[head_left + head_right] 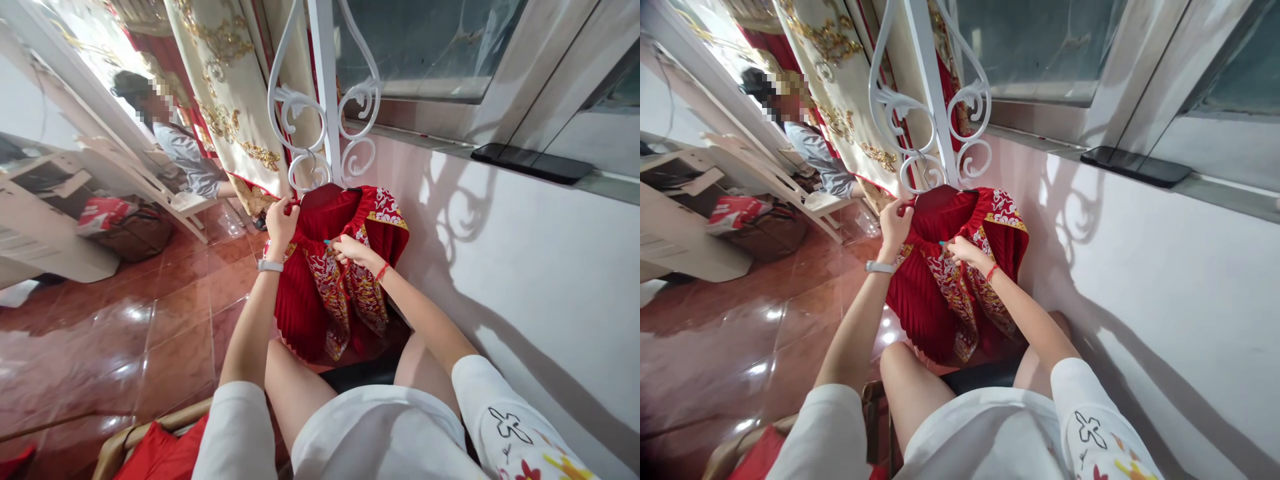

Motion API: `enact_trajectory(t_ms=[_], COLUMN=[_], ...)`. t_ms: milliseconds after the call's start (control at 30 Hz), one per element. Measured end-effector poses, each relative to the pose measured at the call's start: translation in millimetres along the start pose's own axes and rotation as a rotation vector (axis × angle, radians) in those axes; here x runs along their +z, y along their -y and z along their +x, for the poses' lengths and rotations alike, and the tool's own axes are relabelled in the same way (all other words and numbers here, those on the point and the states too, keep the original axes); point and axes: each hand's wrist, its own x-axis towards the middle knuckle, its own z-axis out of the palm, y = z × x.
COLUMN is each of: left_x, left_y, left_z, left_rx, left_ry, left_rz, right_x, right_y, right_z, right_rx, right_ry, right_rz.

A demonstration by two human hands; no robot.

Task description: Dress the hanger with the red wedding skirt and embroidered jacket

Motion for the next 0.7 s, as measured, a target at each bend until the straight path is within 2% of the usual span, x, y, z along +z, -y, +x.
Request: enact_trajectory(t_ms=[100,133,167,200,233,267,333,400,467,533,600,633,700], left_x=[-29.1,-39.4,-48.0,-53.8,-56.2,-55.0,-44.1,-28.3,-14.6,-4.1,8.0,16.7,40.2], left_y=[21,30,39,47,54,60,64,62,52,34,7,-9,-40], left_z=[-3,-7,-12,-18,-25,-32,-43,-50,-58,-73,-101,-119,-158], left_rx=[-0.023,-0.057,-0.1,-0.136,-0.15,-0.144,-0.107,-0.09,-0.107,-0.119,-0.116,-0.109,-0.149], left_ry=[0.403,0.503,0.559,0.567,0.527,0.436,0.15,-0.104,-0.24,-0.342,-0.43,-0.425,-0.283], left_rz=[-0.22,-0.277,-0.316,-0.335,-0.328,-0.294,-0.155,0.007,0.107,0.1,-0.011,-0.106,-0.381], right_x=[-6,-6,-5,-3,0,4,10,13,11,7,3,3,5], right_y=[2,2,2,2,2,2,0,-2,-4,-5,-5,-4,-4], right_z=[-11,-13,-14,-14,-14,-13,-12,-12,-13,-15,-17,-17,-16], right_rx=[0.042,0.039,0.03,0.021,0.014,0.008,0.003,0.003,0.004,0.003,0.005,0.008,0.015], right_ry=[0.056,0.068,0.074,0.075,0.071,0.066,0.052,0.036,0.022,0.019,0.031,0.04,0.049], right_rz=[-0.029,-0.033,-0.037,-0.039,-0.04,-0.041,-0.037,-0.016,0.032,0.087,0.122,0.132,0.155])
